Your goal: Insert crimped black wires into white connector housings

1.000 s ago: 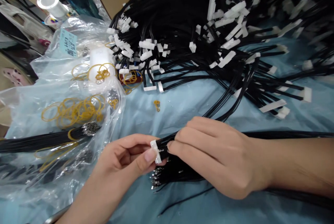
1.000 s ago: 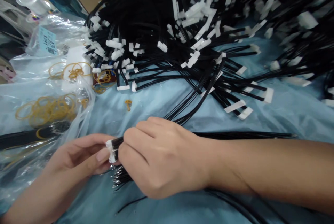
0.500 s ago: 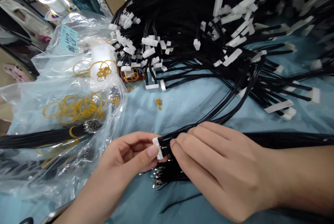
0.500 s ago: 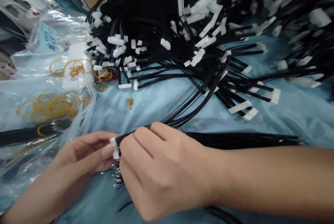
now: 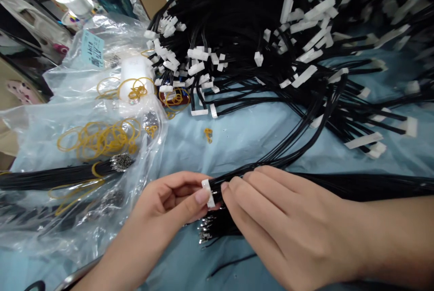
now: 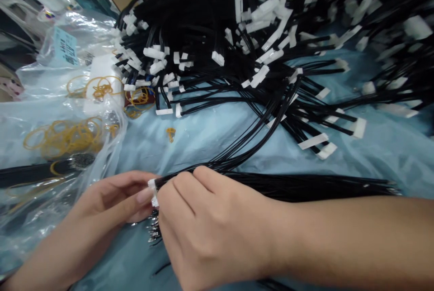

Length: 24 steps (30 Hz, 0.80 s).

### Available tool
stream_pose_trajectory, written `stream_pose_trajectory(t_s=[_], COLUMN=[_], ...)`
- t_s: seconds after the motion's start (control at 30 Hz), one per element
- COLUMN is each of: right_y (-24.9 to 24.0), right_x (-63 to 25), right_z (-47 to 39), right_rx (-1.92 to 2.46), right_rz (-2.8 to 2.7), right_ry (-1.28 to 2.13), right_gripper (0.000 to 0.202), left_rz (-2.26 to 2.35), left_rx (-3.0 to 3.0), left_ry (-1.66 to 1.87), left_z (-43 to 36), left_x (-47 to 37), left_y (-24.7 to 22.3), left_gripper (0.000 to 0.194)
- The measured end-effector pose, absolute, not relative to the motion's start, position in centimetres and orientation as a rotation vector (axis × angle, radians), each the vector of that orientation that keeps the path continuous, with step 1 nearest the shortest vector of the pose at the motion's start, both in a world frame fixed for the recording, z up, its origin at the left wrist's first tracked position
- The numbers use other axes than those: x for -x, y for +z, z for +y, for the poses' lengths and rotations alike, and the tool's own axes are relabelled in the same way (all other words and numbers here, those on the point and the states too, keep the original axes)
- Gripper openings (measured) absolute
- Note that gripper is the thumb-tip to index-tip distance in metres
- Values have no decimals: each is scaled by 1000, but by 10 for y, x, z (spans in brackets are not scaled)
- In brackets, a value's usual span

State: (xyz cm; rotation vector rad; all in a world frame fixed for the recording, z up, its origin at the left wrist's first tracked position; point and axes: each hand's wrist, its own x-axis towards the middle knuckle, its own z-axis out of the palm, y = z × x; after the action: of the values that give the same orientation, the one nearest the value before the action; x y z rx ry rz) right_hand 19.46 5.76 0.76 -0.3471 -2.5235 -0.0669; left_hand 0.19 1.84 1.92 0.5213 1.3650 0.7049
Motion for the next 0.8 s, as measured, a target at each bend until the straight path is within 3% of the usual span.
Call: stream_pose_trajectory(t_s=[0.8], right_y=[6], right_x=[-193], right_z=[54], right_rx=[481], right_rz=[-2463], right_ry=[-79], right_gripper=[33], left_rz=[1457], left_rx=[-566], left_ry=[729], left_z=[15], left_x=[-5], left_y=[20], left_gripper=[12])
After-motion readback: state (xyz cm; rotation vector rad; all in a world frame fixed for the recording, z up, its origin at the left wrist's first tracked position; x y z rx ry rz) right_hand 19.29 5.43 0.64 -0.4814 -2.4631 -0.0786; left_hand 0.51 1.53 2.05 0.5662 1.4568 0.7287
